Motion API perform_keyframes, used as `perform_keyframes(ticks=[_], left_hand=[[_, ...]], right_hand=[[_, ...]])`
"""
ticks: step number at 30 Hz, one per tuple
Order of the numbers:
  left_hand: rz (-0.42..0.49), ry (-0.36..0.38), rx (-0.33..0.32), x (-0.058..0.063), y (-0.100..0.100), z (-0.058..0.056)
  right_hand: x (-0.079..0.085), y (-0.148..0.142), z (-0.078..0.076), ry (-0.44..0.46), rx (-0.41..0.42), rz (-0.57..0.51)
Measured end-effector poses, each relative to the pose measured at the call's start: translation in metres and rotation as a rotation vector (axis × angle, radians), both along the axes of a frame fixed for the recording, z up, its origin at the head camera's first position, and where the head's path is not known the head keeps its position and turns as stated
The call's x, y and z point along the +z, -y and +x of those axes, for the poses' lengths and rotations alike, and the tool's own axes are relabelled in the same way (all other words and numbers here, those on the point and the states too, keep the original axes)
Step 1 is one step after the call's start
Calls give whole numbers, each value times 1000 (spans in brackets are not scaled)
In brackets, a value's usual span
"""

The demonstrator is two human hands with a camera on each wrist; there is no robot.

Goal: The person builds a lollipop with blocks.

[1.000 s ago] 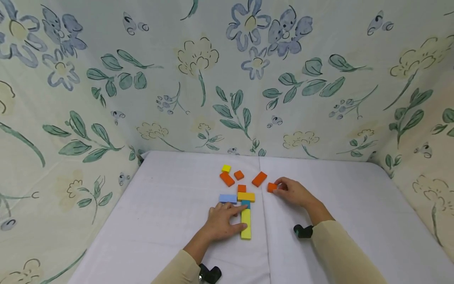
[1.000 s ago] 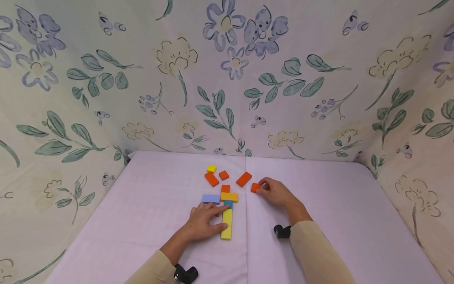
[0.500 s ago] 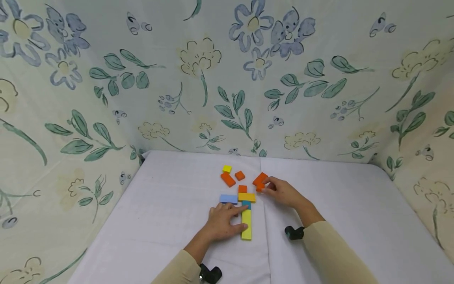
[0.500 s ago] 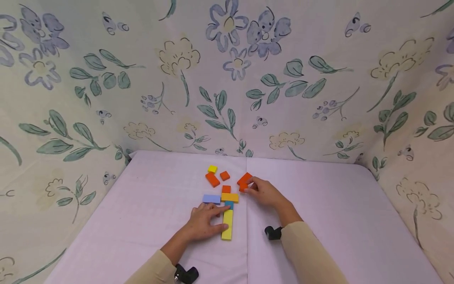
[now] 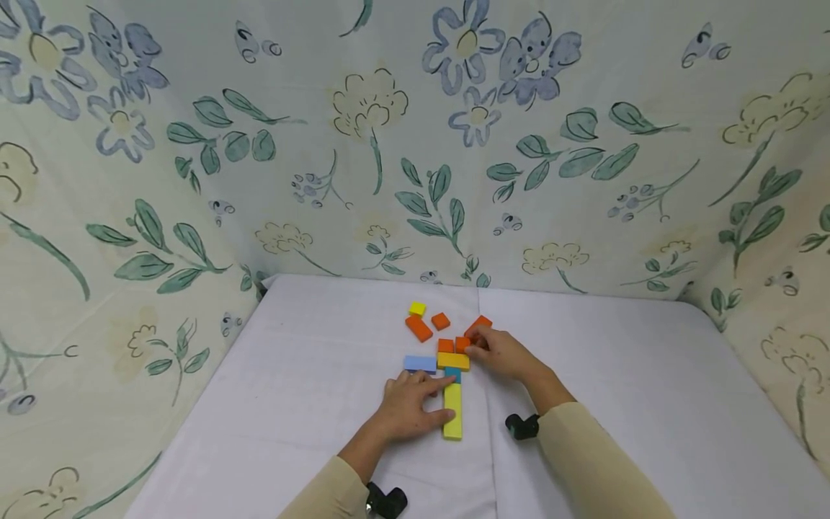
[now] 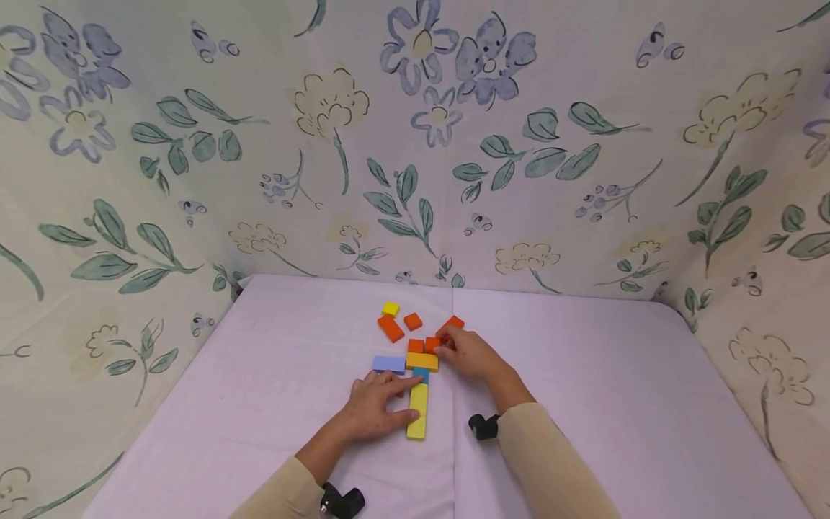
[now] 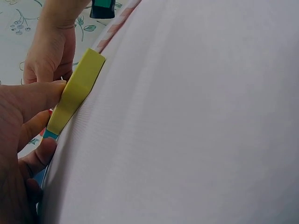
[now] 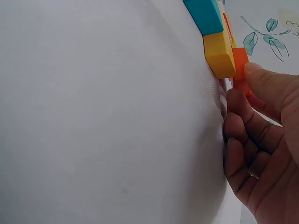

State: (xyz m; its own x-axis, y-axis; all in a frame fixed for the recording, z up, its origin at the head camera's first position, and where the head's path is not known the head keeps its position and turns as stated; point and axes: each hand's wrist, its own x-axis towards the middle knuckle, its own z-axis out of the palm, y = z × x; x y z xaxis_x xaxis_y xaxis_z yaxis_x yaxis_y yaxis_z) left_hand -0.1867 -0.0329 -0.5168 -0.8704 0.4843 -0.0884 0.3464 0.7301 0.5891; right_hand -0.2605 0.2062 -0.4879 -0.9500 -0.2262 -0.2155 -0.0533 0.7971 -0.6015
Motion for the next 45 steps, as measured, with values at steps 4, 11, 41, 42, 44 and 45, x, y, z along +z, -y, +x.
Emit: perform_keyframes(ticks=[4, 11, 41, 42, 44, 45], left_hand=[[0, -7, 2, 1, 0, 0], [2, 7, 4, 0, 0, 1], [-7, -2, 5, 2, -1, 1], [-9, -2, 4, 2, -1, 1], [-9, -2, 6, 2, -1, 1], [-9, -2, 6, 2, -1, 1]], right_hand=[[0, 1, 0, -4, 6, 11], [-3, 2, 0, 4, 6, 33], [-5, -4, -3, -65, -167, -77], [-5, -5, -3, -70, -191, -80], [-3, -7, -5, -66, -241, -80], [-2, -8, -5, -61, -263, -76]])
